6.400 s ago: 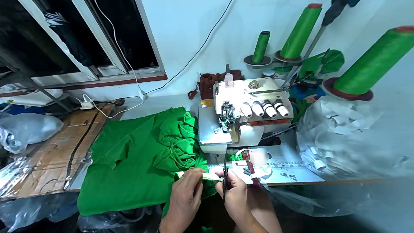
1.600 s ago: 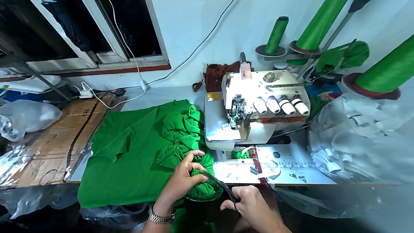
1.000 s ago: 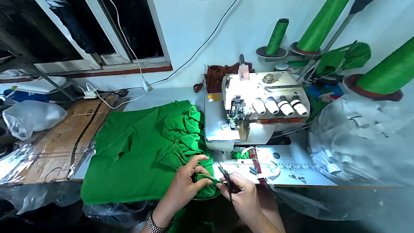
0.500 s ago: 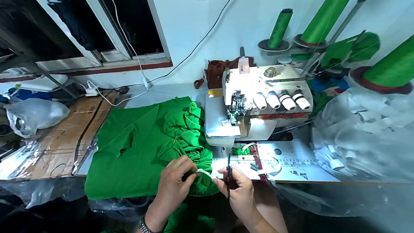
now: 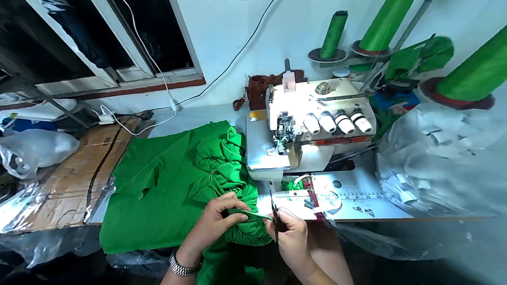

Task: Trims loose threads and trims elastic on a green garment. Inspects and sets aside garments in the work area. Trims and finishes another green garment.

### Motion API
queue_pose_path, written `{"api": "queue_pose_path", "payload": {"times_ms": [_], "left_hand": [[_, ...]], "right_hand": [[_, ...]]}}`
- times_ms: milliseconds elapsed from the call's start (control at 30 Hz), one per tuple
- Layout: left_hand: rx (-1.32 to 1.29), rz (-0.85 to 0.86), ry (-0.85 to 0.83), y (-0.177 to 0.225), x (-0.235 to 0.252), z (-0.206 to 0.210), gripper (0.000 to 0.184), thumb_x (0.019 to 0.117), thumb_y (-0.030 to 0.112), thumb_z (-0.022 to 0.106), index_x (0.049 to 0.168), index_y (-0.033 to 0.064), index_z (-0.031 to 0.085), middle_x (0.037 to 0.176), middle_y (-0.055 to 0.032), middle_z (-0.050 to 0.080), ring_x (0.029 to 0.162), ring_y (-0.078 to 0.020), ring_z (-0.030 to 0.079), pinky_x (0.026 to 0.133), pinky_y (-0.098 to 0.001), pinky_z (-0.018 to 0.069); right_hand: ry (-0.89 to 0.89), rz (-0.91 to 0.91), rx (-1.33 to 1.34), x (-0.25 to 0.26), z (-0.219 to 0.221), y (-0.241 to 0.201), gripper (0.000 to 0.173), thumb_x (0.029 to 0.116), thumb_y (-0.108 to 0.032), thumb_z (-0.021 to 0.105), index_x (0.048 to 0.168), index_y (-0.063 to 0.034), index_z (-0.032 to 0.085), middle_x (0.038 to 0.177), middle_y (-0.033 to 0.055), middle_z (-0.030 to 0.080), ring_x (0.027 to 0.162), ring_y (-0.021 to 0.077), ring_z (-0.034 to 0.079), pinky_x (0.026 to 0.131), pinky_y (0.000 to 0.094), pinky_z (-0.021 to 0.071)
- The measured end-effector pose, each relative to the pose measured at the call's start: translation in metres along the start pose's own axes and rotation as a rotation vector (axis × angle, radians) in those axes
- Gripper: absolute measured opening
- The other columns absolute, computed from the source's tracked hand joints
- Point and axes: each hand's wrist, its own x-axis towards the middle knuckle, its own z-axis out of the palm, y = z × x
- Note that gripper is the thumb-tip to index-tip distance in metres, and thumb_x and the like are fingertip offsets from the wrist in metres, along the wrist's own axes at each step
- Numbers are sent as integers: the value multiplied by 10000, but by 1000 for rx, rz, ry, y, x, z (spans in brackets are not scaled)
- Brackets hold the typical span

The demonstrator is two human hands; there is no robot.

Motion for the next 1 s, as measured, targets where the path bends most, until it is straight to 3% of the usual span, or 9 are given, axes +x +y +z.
{"api": "queue_pose_path", "payload": {"times_ms": [100, 200, 300, 400, 533, 600, 733, 867, 1000], "left_hand": [[-85, 14, -6, -6, 4, 7, 91, 902, 193, 736, 949, 153, 803, 903, 54, 677, 900, -47, 621, 810, -200, 520], [-191, 12, -61, -8, 6, 8, 96, 946, 123, 660, 948, 93, 752, 1081, -39, 747, 1072, -152, 692, 956, -323, 564], [-186, -47, -21, -8, 7, 13, 115, 964, 121, 621, 996, 103, 730, 941, 10, 737, 889, -76, 685, 817, -250, 559], [-183, -87, -25, -6, 8, 13, 179, 970, 157, 640, 1120, 110, 725, 989, 11, 731, 926, -81, 681, 847, -258, 561], [-234, -116, -16, -6, 10, 14, 113, 899, 164, 745, 994, 103, 757, 897, 12, 733, 832, -66, 682, 770, -226, 564], [-232, -127, 13, -5, 12, 16, 78, 893, 153, 742, 955, 107, 746, 858, 7, 722, 813, -76, 674, 754, -232, 554], [-272, -126, 57, -7, 12, 18, 119, 876, 117, 752, 992, 110, 724, 872, -15, 722, 836, -105, 681, 778, -258, 561], [-316, -120, 90, -8, 10, 22, 216, 865, 86, 758, 1074, 97, 708, 887, -33, 727, 836, -116, 690, 785, -260, 572], [-340, -118, 92, -8, 9, 22, 339, 877, 52, 735, 1209, 92, 677, 891, -55, 757, 832, -122, 718, 789, -257, 583]], "right_hand": [[-18, 39, 13, -2, 0, 2, 149, 839, -186, 728, 736, -80, 718, 682, -39, 625, 620, -25, 571, 562, 129, 478], [-90, 122, -9, -1, -2, 1, 178, 843, -242, 735, 733, -103, 715, 671, -53, 631, 602, -36, 567, 551, 137, 473], [-142, 181, -14, 0, -3, -4, 202, 845, -274, 741, 730, -110, 715, 654, -65, 620, 584, -41, 550, 539, 142, 454], [-162, 217, 33, 2, -1, -8, 194, 852, -263, 746, 741, -105, 726, 647, -69, 630, 576, -53, 547, 535, 133, 451], [-186, 283, 51, 6, -3, -11, 202, 859, -276, 750, 734, -120, 723, 629, -83, 616, 557, -55, 530, 521, 135, 433], [-214, 286, -52, 7, -10, -12, 290, 836, -401, 785, 736, -136, 723, 630, -89, 610, 560, -44, 529, 526, 151, 436], [-227, 44, -492, 6, -34, -12, 541, 763, -663, 731, 706, -133, 644, 617, -47, 545, 544, 52, 514, 497, 257, 449], [-258, -86, -769, -1, -52, -21, 532, 729, -645, 715, 669, -125, 622, 572, 0, 553, 476, 143, 554, 413, 351, 432], [-232, -183, -868, -7, -53, -17, 511, 749, -603, 702, 630, -120, 587, 538, 8, 521, 430, 154, 531, 371, 339, 394]]}}
